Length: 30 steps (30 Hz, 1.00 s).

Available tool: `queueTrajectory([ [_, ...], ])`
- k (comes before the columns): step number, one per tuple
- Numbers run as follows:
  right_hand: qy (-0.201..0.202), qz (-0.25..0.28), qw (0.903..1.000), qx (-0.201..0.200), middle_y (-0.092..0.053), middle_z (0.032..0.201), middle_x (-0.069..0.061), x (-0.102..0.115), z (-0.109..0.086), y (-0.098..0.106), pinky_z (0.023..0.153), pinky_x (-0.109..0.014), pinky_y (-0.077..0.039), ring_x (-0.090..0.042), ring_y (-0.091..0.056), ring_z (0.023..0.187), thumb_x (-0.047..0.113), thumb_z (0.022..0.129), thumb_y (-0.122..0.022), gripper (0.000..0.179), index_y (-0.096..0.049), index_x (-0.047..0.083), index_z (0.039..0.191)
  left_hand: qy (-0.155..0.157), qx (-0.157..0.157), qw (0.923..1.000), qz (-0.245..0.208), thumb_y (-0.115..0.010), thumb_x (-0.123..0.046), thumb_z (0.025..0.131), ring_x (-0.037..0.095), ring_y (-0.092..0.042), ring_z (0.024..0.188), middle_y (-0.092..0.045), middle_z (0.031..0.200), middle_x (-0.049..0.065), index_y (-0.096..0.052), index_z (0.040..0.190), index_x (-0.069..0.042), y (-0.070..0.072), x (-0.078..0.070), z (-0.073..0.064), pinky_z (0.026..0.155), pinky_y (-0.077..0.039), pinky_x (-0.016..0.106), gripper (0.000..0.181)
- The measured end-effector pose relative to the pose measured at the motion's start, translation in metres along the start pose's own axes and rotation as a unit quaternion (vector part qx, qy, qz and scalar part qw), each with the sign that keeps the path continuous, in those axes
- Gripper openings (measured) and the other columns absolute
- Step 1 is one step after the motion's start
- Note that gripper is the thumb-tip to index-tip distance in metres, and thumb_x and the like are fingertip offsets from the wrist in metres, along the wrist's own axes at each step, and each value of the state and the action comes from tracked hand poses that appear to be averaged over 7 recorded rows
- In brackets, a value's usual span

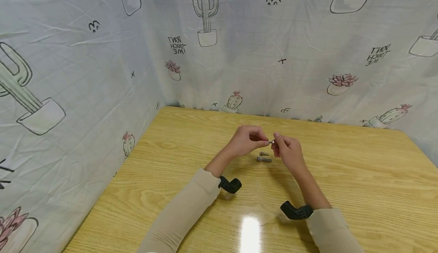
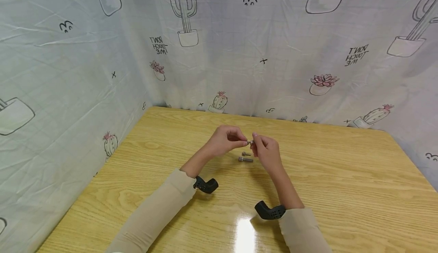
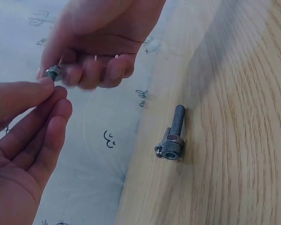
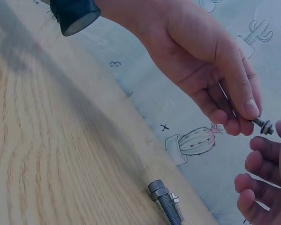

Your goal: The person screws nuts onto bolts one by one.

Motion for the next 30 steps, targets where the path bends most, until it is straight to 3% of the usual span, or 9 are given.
queueTrajectory([
  [5,0.034,0.02,0.9992,0.007,-0.06,0.09,-0.005,0.0,0.001,0.001,0.056,-0.028,-0.051,-0.019,-0.06,0.065,0.026,0.104,-0.046,0.034,-0.061,-0.004,0.107,0.011,-0.025,0.9995,0.017,-0.069,-0.016,0.09,0.014,-0.069,0.082,-0.071,0.089,0.003,-0.072,0.09,-0.012,0.002,0.001,0.0,0.072,-0.055,0.019,0.005],
  [8,0.052,0.033,0.998,0.013,-0.06,0.102,-0.002,0.001,0.001,0.001,0.057,-0.027,-0.052,-0.015,-0.061,0.07,0.016,0.1,-0.053,0.025,-0.06,-0.002,0.117,0.019,-0.039,0.999,0.009,-0.069,-0.015,0.09,0.024,-0.071,0.088,-0.072,0.089,0.003,-0.072,0.09,-0.012,0.003,0.003,0.0,0.072,-0.054,0.02,0.004],
  [11,0.063,0.028,0.9976,0.01,-0.062,0.104,-0.004,0.005,0.0,0.001,0.058,-0.026,-0.052,-0.015,-0.061,0.071,0.008,0.097,-0.058,0.022,-0.061,-0.002,0.116,0.024,-0.045,0.9987,0.001,-0.07,-0.015,0.09,0.03,-0.07,0.091,-0.072,0.089,0.004,-0.071,0.09,-0.012,0.004,0.004,0.001,0.071,-0.054,0.021,0.004],
  [16,0.065,0.011,0.9978,0.005,-0.063,0.096,-0.011,0.023,-0.006,0.001,0.058,-0.025,-0.052,-0.006,-0.058,0.067,0.004,0.095,-0.058,0.019,-0.063,-0.007,0.11,0.029,-0.047,0.9985,0.001,-0.07,-0.017,0.09,0.027,-0.071,0.091,-0.071,0.088,0.001,-0.071,0.09,-0.013,0.004,0.004,0.001,0.072,-0.055,0.021,0.004],
  [19,0.062,-0.001,0.9981,0.002,-0.062,0.088,-0.002,0.031,-0.008,0.002,0.058,-0.025,-0.052,-0.001,-0.056,0.065,0.004,0.096,-0.057,0.018,-0.064,-0.008,0.107,0.029,-0.048,0.9984,-0.004,-0.07,-0.018,0.09,0.025,-0.071,0.09,-0.071,0.088,0.001,-0.072,0.09,-0.013,0.004,0.003,0.0,0.073,-0.055,0.022,0.005],
  [23,0.058,-0.012,0.9982,-0.002,-0.061,0.078,0.005,0.035,-0.01,0.002,0.056,-0.024,-0.05,-0.004,-0.055,0.062,0.006,0.097,-0.057,0.017,-0.065,-0.008,0.102,0.022,-0.041,0.9988,-0.011,-0.07,-0.017,0.09,0.025,-0.071,0.09,-0.071,0.09,0.002,-0.072,0.09,-0.013,0.005,0.002,0.0,0.074,-0.055,0.022,0.005],
  [27,0.058,-0.015,0.9982,-0.002,-0.06,0.071,-0.016,0.037,-0.012,0.002,0.054,-0.023,-0.047,-0.012,-0.054,0.057,0.007,0.098,-0.054,0.018,-0.065,-0.006,0.095,0.006,-0.029,0.9995,-0.012,-0.069,-0.015,0.09,0.024,-0.071,0.089,-0.071,0.091,0.005,-0.072,0.091,-0.011,0.004,0.001,0.0,0.075,-0.055,0.021,0.005],
  [30,0.052,-0.018,0.9985,-0.001,-0.058,0.074,-0.029,0.036,-0.012,0.0,0.053,-0.023,-0.046,-0.015,-0.053,0.056,0.008,0.1,-0.051,0.023,-0.064,-0.007,0.09,-0.006,-0.023,0.9997,-0.008,-0.07,-0.014,0.09,0.017,-0.07,0.084,-0.071,0.091,0.006,-0.072,0.09,-0.01,0.003,0.001,0.0,0.074,-0.055,0.021,0.005],
])
Point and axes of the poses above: each hand's wrist, its own z-axis towards the middle knuckle, its own y-axis out of the back of the hand, x = y × z, the point moved 2 cm from there along z, towards the middle knuckle
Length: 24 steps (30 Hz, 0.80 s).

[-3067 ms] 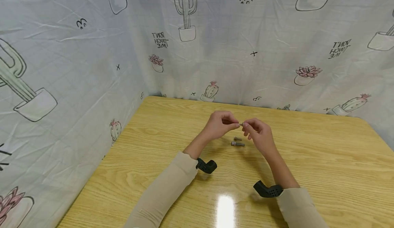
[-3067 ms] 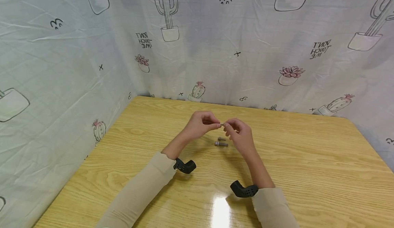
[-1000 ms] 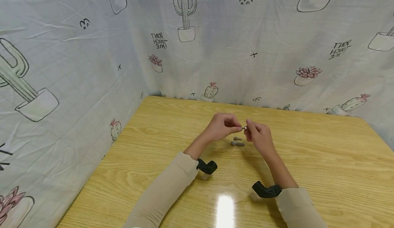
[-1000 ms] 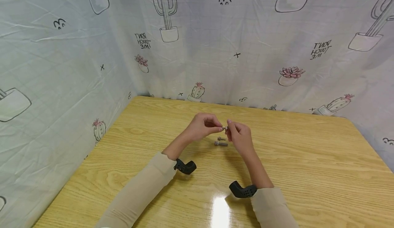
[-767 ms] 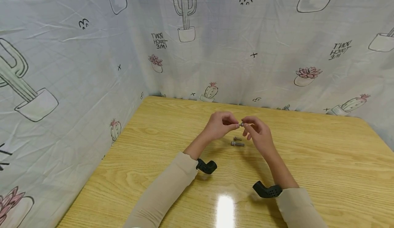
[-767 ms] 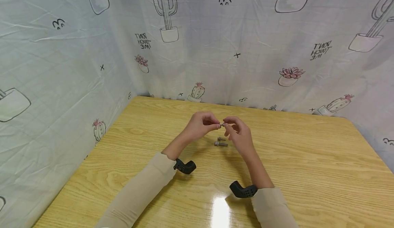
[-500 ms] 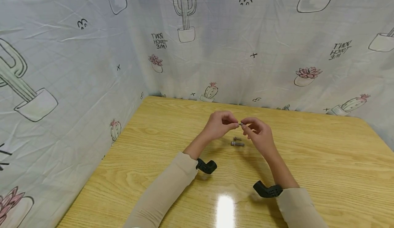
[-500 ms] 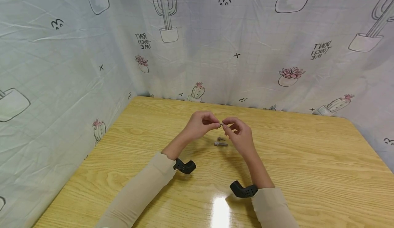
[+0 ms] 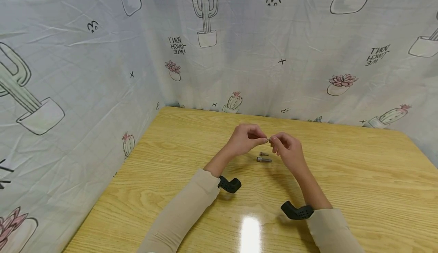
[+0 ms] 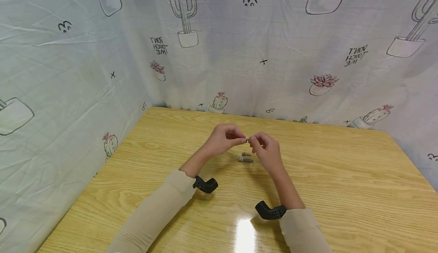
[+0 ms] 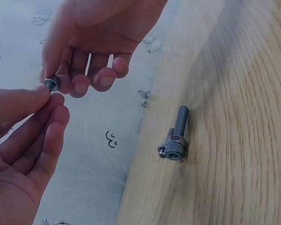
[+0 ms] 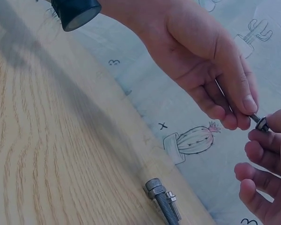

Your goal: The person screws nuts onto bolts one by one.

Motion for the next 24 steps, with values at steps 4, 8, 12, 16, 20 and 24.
queueTrajectory([
  [4,-0.017,-0.004,0.9998,0.006,-0.054,0.067,-0.026,-0.009,0.001,-0.001,0.05,-0.024,-0.041,-0.016,-0.047,0.052,0.013,0.103,-0.046,0.035,-0.06,-0.008,0.08,-0.008,0.01,0.9999,0.001,-0.07,-0.013,0.089,0.009,-0.068,0.08,-0.07,0.091,0.006,-0.072,0.09,-0.01,-0.003,0.0,-0.001,0.074,-0.056,0.021,0.004],
  [8,-0.037,0.007,0.9992,0.015,-0.047,0.053,-0.01,-0.03,0.005,-0.003,0.045,-0.029,-0.033,-0.013,-0.036,0.045,0.023,0.105,-0.043,0.049,-0.053,-0.004,0.065,-0.013,0.022,0.9997,0.005,-0.07,-0.013,0.089,0.009,-0.068,0.08,-0.07,0.091,0.006,-0.073,0.089,-0.011,-0.006,0.001,-0.001,0.074,-0.055,0.021,0.004],
  [12,-0.05,0.018,0.9985,0.016,-0.045,0.053,-0.003,-0.039,0.005,-0.004,0.045,-0.031,-0.035,-0.018,-0.038,0.045,0.034,0.105,-0.04,0.058,-0.053,-0.007,0.066,-0.015,0.025,0.9995,0.011,-0.07,-0.014,0.089,0.007,-0.067,0.079,-0.07,0.091,0.005,-0.072,0.089,-0.011,-0.007,0.002,-0.001,0.074,-0.055,0.021,0.004],
  [16,-0.044,0.02,0.9988,0.003,-0.056,0.071,-0.002,-0.04,0.005,-0.003,0.053,-0.029,-0.047,-0.018,-0.053,0.057,0.037,0.105,-0.039,0.05,-0.06,-0.006,0.09,-0.008,0.011,0.9997,0.022,-0.07,-0.016,0.09,0.006,-0.067,0.08,-0.07,0.09,0.002,-0.072,0.09,-0.012,-0.006,0.002,-0.003,0.074,-0.055,0.02,0.004],
  [20,-0.012,0.037,0.9992,-0.003,-0.06,0.091,0.0,-0.04,0.005,-0.003,0.057,-0.027,-0.052,-0.013,-0.061,0.066,0.023,0.102,-0.05,0.029,-0.061,-0.002,0.112,0.007,-0.018,0.9995,0.025,-0.07,-0.016,0.09,0.005,-0.067,0.08,-0.07,0.089,0.001,-0.071,0.091,-0.012,-0.004,0.003,-0.003,0.073,-0.055,0.019,0.004],
  [24,0.014,0.044,0.9989,-0.002,-0.061,0.092,0.001,-0.038,0.004,-0.004,0.056,-0.027,-0.053,-0.01,-0.062,0.067,0.01,0.096,-0.059,0.021,-0.062,-0.002,0.113,0.017,-0.034,0.9991,0.017,-0.07,-0.015,0.089,0.005,-0.068,0.08,-0.071,0.089,0.003,-0.071,0.091,-0.011,-0.003,0.003,-0.004,0.072,-0.055,0.02,0.004],
])
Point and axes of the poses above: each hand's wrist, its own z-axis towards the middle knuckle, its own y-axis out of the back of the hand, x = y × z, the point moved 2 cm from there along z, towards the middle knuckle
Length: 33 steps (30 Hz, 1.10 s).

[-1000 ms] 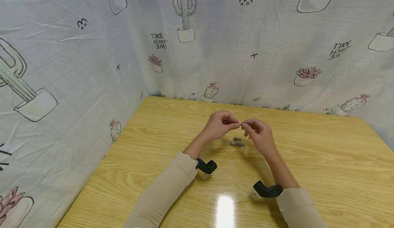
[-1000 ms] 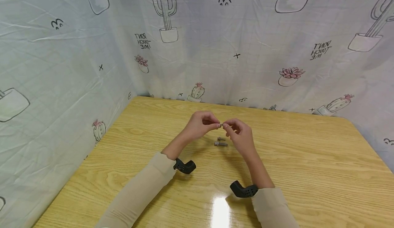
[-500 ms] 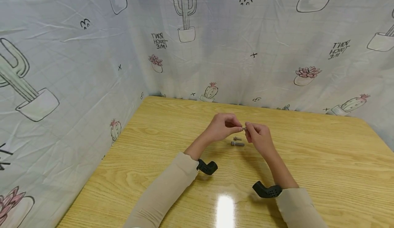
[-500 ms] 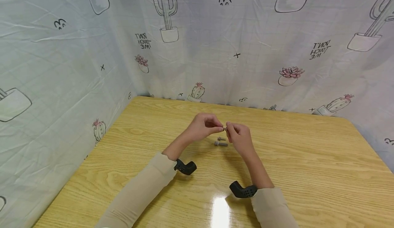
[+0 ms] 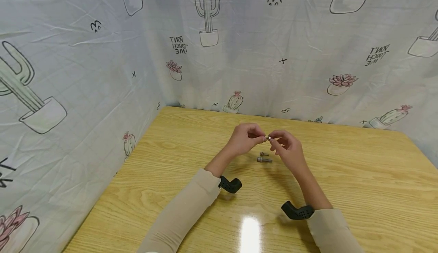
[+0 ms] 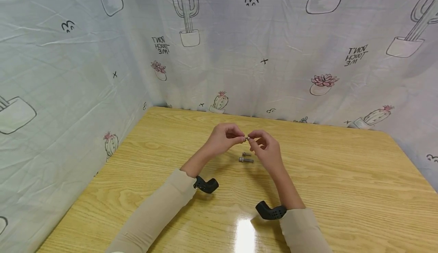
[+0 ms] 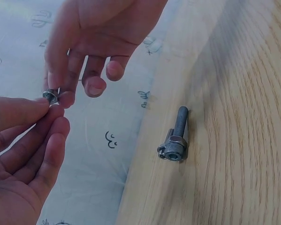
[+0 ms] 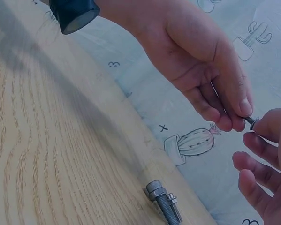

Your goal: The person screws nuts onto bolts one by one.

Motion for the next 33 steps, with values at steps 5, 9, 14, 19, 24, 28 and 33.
queueTrajectory([
  [5,0.001,-0.018,0.9998,-0.003,-0.062,0.085,0.006,0.015,-0.004,-0.001,0.056,-0.027,-0.053,-0.013,-0.061,0.067,0.006,0.096,-0.058,0.017,-0.064,-0.004,0.108,0.0,0.001,1.0,-0.003,-0.07,-0.014,0.089,0.013,-0.07,0.082,-0.071,0.089,0.003,-0.071,0.091,-0.01,0.0,-0.001,0.0,0.071,-0.055,0.021,0.004],
  [9,-0.004,-0.039,0.9992,-0.003,-0.059,0.079,0.016,0.03,-0.008,-0.002,0.056,-0.023,-0.052,-0.009,-0.059,0.064,0.005,0.096,-0.056,0.017,-0.063,-0.009,0.104,-0.002,0.004,1.0,-0.005,-0.07,-0.014,0.089,0.022,-0.071,0.086,-0.071,0.088,0.003,-0.071,0.091,-0.01,-0.001,-0.001,-0.001,0.071,-0.055,0.021,0.005],
  [14,-0.006,-0.049,0.9987,-0.005,-0.06,0.073,0.004,0.035,-0.01,-0.003,0.055,-0.019,-0.048,0.0,-0.053,0.059,0.006,0.098,-0.053,0.018,-0.063,-0.009,0.101,-0.01,0.012,0.9999,-0.006,-0.07,-0.015,0.09,0.018,-0.07,0.084,-0.071,0.089,0.004,-0.071,0.091,-0.01,-0.001,-0.002,-0.001,0.072,-0.055,0.021,0.005],
  [19,-0.017,-0.033,0.9993,0.005,-0.056,0.072,-0.022,0.015,-0.006,-0.002,0.054,-0.025,-0.046,-0.016,-0.052,0.057,0.014,0.102,-0.048,0.024,-0.06,-0.003,0.091,-0.031,0.026,0.9992,0.0,-0.069,-0.014,0.09,0.007,-0.068,0.079,-0.071,0.09,0.005,-0.072,0.091,-0.01,-0.003,-0.001,-0.001,0.073,-0.055,0.02,0.005],
  [24,-0.044,-0.024,0.9986,0.015,-0.045,0.056,-0.006,-0.003,-0.003,-0.002,0.048,-0.028,-0.038,-0.019,-0.042,0.049,0.03,0.105,-0.043,0.043,-0.052,0.001,0.074,-0.04,0.041,0.9983,0.004,-0.07,-0.014,0.089,0.007,-0.067,0.079,-0.071,0.09,0.004,-0.072,0.091,-0.01,-0.007,-0.002,-0.001,0.074,-0.055,0.02,0.005],
  [28,-0.058,-0.021,0.9979,0.019,-0.037,0.049,0.002,-0.005,-0.003,-0.002,0.044,-0.03,-0.032,-0.015,-0.032,0.043,0.04,0.104,-0.04,0.06,-0.045,-0.001,0.062,-0.038,0.051,0.998,0.006,-0.07,-0.015,0.089,0.006,-0.067,0.079,-0.07,0.09,0.003,-0.072,0.09,-0.011,-0.009,-0.002,-0.001,0.074,-0.055,0.019,0.004],
  [33,-0.064,-0.038,0.9971,0.015,-0.045,0.057,-0.004,-0.006,-0.001,-0.001,0.047,-0.03,-0.038,-0.018,-0.041,0.047,0.045,0.104,-0.035,0.062,-0.052,-0.006,0.072,-0.038,0.047,0.998,0.019,-0.069,-0.015,0.09,0.005,-0.067,0.08,-0.071,0.09,0.002,-0.071,0.09,-0.012,-0.01,-0.003,-0.002,0.074,-0.055,0.018,0.004],
])
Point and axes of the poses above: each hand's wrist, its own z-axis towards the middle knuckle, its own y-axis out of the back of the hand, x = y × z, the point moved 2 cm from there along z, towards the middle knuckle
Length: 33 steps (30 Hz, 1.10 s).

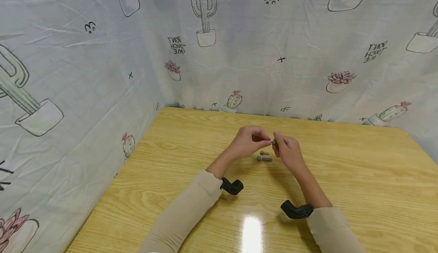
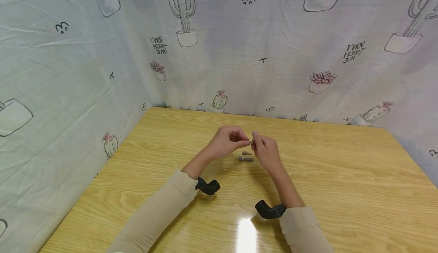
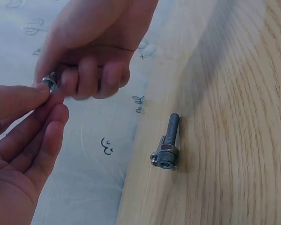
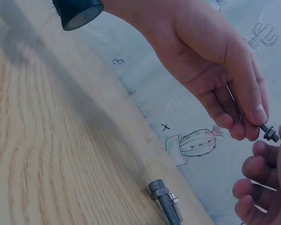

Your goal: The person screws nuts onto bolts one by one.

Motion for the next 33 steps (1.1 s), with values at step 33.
queueTrajectory([
  [33,0.041,-0.009,0.9991,-0.004,-0.052,0.063,-0.009,0.004,0.002,0.0,0.049,-0.029,-0.042,-0.025,-0.048,0.053,0.029,0.104,-0.043,0.04,-0.055,0.0,0.079,0.004,-0.01,0.9998,-0.014,-0.07,-0.015,0.09,0.007,-0.068,0.08,-0.07,0.09,0.003,-0.072,0.091,-0.011,0.005,0.003,0.003,0.074,-0.056,0.02,0.004],
])
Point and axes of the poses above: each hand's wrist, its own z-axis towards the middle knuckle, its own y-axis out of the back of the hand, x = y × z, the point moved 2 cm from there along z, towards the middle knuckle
